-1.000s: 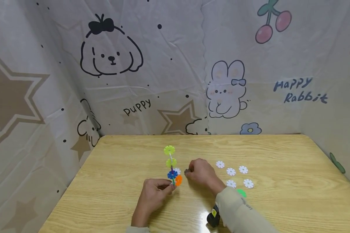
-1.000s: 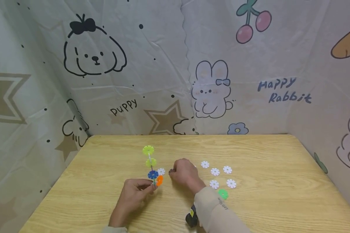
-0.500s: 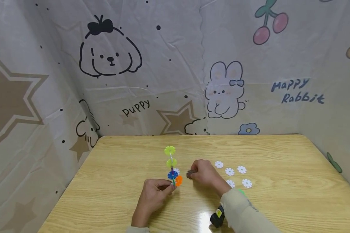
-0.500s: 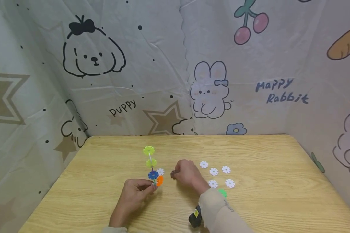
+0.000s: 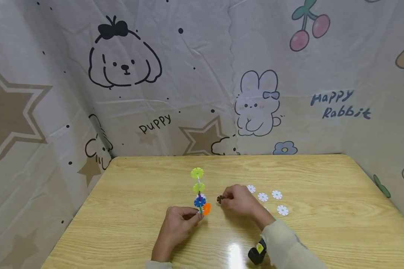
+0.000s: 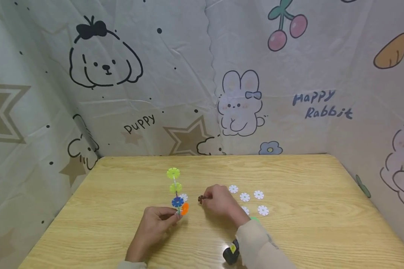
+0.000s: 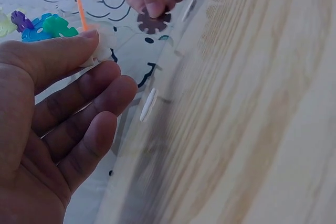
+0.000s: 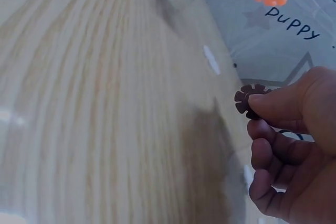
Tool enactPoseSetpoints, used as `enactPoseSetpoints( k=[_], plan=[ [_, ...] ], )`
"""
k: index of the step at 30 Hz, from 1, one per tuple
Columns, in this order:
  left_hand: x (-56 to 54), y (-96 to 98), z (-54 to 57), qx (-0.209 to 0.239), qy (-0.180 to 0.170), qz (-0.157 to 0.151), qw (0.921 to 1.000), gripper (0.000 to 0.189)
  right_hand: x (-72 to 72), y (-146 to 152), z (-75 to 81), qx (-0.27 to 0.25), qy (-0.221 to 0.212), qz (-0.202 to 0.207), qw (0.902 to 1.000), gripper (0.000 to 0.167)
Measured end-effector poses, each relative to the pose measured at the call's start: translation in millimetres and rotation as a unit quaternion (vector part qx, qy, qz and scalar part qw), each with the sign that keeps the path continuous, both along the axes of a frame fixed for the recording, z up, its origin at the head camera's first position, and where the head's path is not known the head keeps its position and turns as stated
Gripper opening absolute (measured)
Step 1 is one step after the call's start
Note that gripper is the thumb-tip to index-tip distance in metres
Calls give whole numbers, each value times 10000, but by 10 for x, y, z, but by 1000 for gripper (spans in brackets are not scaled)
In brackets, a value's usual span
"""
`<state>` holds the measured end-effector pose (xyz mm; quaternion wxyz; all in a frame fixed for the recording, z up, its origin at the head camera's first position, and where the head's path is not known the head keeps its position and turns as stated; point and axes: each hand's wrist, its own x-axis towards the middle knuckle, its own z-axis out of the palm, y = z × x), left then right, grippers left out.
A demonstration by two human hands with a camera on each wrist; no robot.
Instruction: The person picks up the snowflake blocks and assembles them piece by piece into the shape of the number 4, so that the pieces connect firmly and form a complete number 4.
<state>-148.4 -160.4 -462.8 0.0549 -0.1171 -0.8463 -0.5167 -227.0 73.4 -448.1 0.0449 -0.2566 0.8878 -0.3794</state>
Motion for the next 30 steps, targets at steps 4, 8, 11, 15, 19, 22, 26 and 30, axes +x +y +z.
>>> enactPoseSetpoints(
  k=[4,8,11,15,19,22,26,30],
  plan=[
    [0,17,5,-32,21,-21,10000,8,33,33,53,-270,-157,-6,9995,10],
    [1,32,2,-66,47,-12,10000,6,83,42,127,-492,-353,29,9982,10],
    [1,39,-4,-77,71,-14,9999,6,124,41,187,-559,-377,79,9977,9],
    [-2,42,-11,-96,105,-46,9999,6,184,40,270,-554,-232,235,9979,8],
    [-7,45,-8,-121,158,-69,9998,6,237,41,352,-539,-40,400,9977,8],
    [-11,49,-2,-140,175,-76,9997,6,264,39,400,-555,24,516,9971,8],
    [-9,58,14,-120,86,-88,9999,7,282,33,424,-573,35,643,9963,9],
    [-3,69,19,-91,21,-104,9999,7,290,31,425,-520,20,692,9962,10]
  ],
)
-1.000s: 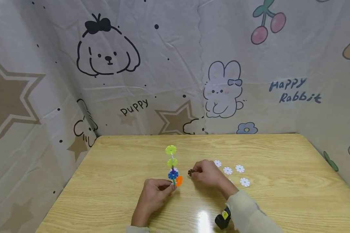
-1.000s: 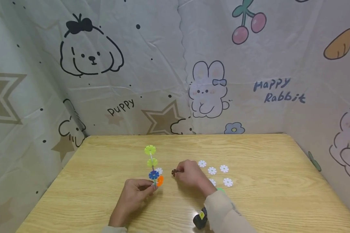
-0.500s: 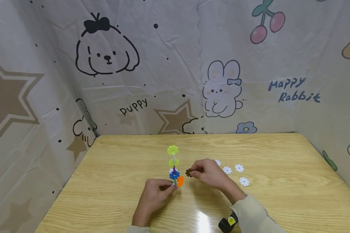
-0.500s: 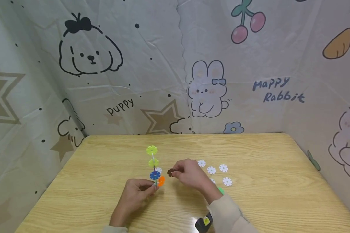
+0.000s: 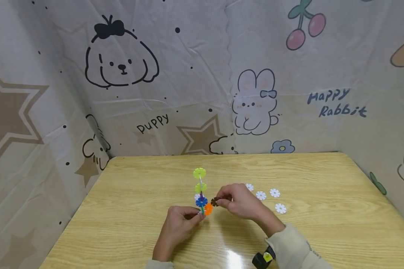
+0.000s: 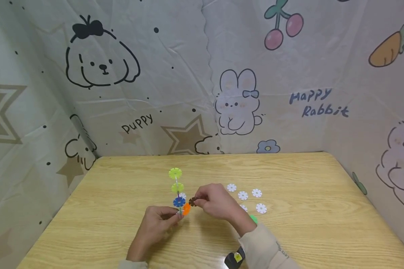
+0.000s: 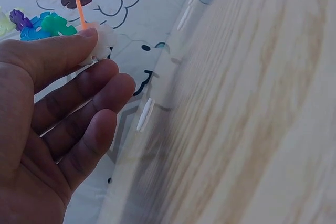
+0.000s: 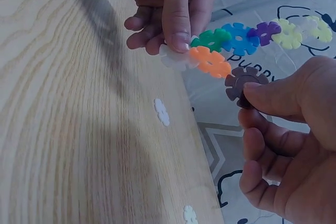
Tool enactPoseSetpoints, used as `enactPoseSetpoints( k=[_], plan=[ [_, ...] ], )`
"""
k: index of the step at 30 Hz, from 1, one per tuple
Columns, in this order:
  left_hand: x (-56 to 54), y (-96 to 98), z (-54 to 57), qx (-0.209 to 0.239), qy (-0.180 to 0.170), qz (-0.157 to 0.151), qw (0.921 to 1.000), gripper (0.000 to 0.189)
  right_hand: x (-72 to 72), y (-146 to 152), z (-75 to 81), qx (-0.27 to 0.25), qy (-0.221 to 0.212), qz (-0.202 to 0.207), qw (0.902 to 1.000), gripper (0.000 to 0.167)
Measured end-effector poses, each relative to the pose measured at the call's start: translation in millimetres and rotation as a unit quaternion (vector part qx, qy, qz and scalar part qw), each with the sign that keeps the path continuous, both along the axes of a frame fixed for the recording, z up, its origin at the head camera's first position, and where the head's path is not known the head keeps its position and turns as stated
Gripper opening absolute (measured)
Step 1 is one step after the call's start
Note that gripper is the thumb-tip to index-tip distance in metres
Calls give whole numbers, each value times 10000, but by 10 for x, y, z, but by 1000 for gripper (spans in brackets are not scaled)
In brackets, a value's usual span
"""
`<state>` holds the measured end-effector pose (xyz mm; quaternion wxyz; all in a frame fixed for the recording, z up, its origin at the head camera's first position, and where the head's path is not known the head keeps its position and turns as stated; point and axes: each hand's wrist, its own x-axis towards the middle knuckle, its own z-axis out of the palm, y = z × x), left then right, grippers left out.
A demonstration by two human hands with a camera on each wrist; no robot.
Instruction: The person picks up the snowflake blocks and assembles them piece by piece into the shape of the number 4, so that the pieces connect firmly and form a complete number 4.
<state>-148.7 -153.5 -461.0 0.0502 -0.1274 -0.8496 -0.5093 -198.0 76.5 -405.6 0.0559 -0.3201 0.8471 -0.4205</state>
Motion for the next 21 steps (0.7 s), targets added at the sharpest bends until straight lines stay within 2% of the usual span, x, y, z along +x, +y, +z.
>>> enactPoseSetpoints(
  k=[9,13,21],
  plan=[
    [4,8,-10,26,18,-52,10000,6,3,-17,11,162,87,73,9998,10],
    [3,16,-14,26,140,-88,9999,5,2,-29,15,237,155,69,9996,10],
    [9,18,-8,-64,408,-105,9991,5,13,-83,15,367,607,124,9974,12]
  ],
)
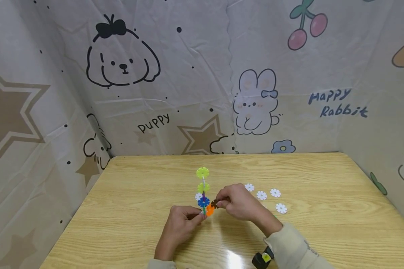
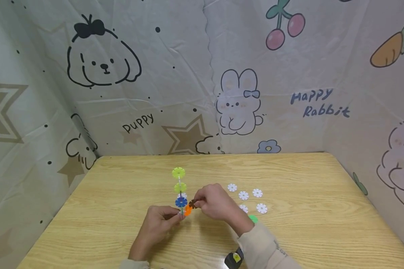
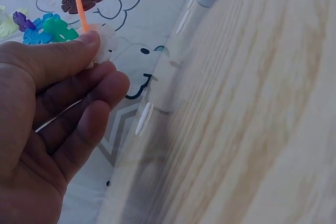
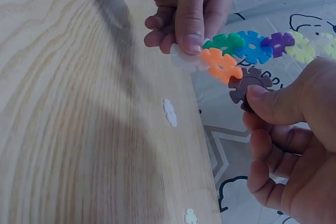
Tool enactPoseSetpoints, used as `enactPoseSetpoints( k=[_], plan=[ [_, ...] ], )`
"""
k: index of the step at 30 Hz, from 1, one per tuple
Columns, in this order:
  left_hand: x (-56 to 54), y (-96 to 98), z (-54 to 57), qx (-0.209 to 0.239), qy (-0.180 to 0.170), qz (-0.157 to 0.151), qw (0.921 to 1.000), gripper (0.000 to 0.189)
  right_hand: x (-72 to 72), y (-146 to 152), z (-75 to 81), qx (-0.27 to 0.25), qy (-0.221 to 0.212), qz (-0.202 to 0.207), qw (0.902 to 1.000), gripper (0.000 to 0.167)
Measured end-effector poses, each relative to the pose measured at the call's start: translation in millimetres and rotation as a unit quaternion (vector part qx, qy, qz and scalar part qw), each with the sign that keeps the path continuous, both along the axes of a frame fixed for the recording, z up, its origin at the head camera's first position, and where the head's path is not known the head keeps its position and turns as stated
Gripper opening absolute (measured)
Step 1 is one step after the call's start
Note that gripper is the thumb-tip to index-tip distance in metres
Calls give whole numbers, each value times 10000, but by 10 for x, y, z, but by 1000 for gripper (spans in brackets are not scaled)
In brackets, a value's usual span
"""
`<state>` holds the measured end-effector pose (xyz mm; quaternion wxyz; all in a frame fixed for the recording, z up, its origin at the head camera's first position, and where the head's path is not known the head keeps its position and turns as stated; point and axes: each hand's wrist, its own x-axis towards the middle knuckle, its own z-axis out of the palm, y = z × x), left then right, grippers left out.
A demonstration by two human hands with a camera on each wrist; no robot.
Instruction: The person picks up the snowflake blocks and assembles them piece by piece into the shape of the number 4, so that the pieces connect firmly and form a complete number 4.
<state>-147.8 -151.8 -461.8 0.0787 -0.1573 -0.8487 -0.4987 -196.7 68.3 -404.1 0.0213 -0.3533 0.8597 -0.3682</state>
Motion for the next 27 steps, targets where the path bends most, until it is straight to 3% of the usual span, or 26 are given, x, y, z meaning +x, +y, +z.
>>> enactPoseSetpoints(
  k=[13,19,27],
  plan=[
    [3,9,-18,-54,215,41,9997,7,14,-36,-48,208,815,-8,9965,12],
    [13,-10,-5,-224,444,66,9987,8,19,-93,-50,300,875,87,9957,13],
    [-12,15,-18,-144,332,-23,9993,5,-3,-43,-17,323,499,68,9982,11]
  ],
)
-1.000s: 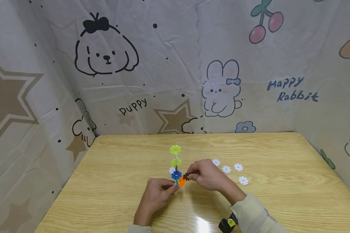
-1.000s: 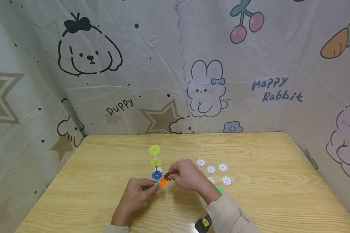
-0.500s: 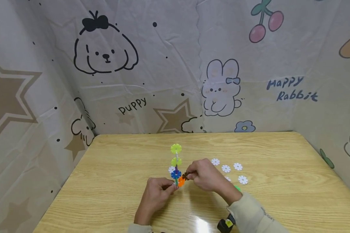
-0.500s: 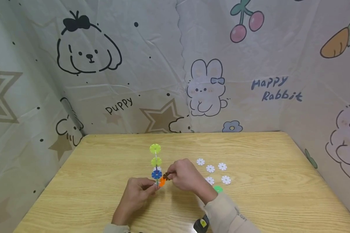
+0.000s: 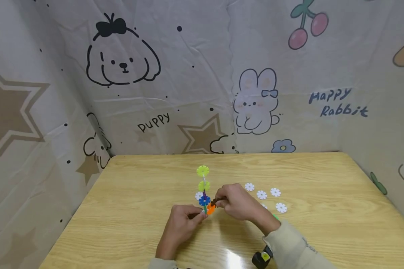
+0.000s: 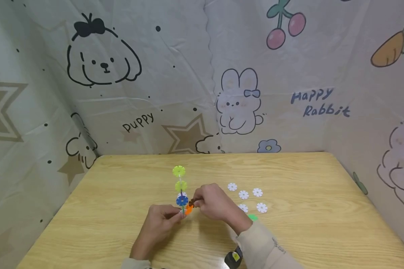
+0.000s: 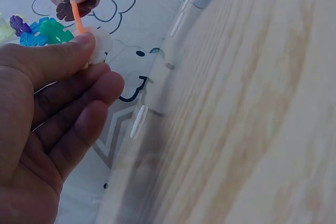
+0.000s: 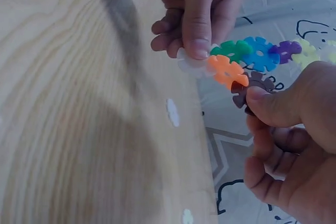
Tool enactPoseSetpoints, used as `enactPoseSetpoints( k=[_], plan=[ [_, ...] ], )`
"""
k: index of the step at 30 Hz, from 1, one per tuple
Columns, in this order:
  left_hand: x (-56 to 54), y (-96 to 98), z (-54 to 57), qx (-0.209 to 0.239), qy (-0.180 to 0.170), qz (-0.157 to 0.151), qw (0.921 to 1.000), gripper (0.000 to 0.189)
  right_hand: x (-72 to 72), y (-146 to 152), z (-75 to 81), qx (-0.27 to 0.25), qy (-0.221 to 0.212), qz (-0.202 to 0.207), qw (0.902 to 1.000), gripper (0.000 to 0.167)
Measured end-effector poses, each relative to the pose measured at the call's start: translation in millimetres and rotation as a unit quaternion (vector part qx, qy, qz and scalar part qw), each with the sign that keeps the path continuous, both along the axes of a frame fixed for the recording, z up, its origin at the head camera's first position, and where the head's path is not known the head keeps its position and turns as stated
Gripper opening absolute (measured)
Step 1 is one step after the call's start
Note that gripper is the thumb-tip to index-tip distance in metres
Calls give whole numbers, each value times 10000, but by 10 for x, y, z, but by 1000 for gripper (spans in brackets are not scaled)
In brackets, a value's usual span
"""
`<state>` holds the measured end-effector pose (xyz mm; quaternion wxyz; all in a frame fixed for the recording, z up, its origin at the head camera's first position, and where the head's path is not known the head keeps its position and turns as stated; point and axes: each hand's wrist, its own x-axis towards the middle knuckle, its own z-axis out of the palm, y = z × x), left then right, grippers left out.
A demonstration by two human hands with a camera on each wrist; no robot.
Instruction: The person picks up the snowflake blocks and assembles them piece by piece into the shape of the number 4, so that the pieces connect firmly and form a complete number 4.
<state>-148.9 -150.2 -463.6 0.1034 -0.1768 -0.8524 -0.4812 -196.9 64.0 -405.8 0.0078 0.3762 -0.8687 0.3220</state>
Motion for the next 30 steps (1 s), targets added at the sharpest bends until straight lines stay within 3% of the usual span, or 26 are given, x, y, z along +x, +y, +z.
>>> enactPoseSetpoints(
  k=[7,14,23,30],
  plan=[
    [-5,-14,-16,19,53,52,10000,7,13,27,43,8,-123,-5,9999,11],
    [25,-82,6,603,-417,40,9973,23,33,58,52,-31,-70,-18,10000,12],
    [3,1,70,957,-75,-27,9954,14,72,14,55,-118,-24,218,9997,12],
    [3,29,72,1010,-145,-4,9948,16,88,-24,24,-95,4,348,9993,11]
  ],
)
